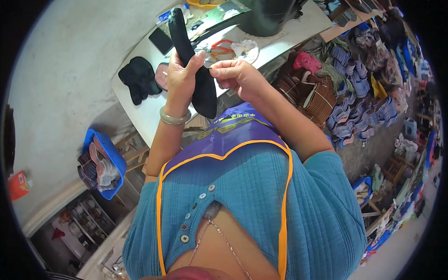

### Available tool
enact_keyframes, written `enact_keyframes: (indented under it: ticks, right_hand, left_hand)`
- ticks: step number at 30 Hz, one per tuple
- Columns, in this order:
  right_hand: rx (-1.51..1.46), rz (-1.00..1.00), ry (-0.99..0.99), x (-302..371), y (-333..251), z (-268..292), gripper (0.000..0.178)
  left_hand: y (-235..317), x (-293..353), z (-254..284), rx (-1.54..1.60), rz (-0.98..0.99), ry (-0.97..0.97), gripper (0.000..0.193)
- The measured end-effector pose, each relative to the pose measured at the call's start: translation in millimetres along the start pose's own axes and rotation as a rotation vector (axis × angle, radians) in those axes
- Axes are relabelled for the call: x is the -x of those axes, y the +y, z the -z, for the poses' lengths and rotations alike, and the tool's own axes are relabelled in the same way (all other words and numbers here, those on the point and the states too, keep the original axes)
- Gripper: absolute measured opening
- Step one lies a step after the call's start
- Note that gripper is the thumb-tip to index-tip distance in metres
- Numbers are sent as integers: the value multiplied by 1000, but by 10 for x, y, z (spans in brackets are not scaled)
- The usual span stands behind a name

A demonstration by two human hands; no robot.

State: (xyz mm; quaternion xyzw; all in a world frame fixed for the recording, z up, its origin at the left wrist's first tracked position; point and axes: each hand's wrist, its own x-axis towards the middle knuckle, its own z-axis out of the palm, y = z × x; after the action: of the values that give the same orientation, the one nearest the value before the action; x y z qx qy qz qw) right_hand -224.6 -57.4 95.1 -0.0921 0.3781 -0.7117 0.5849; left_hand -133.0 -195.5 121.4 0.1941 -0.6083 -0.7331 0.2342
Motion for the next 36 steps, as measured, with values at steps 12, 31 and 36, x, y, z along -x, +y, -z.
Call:
enact_keyframes:
  ticks: [12,31,36]
  right_hand:
    - [57,-79,-73,-154,371,-454,19]
    - [-56,-83,-228,-213,657,-520,8]
    - [181,82,-141,-316,501,-646,11]
  left_hand:
    - [143,242,669,-369,-161,12,42]
    - [-194,262,898,61,-39,-322,36]
    - [-72,115,937,-20,-14,-252,39]
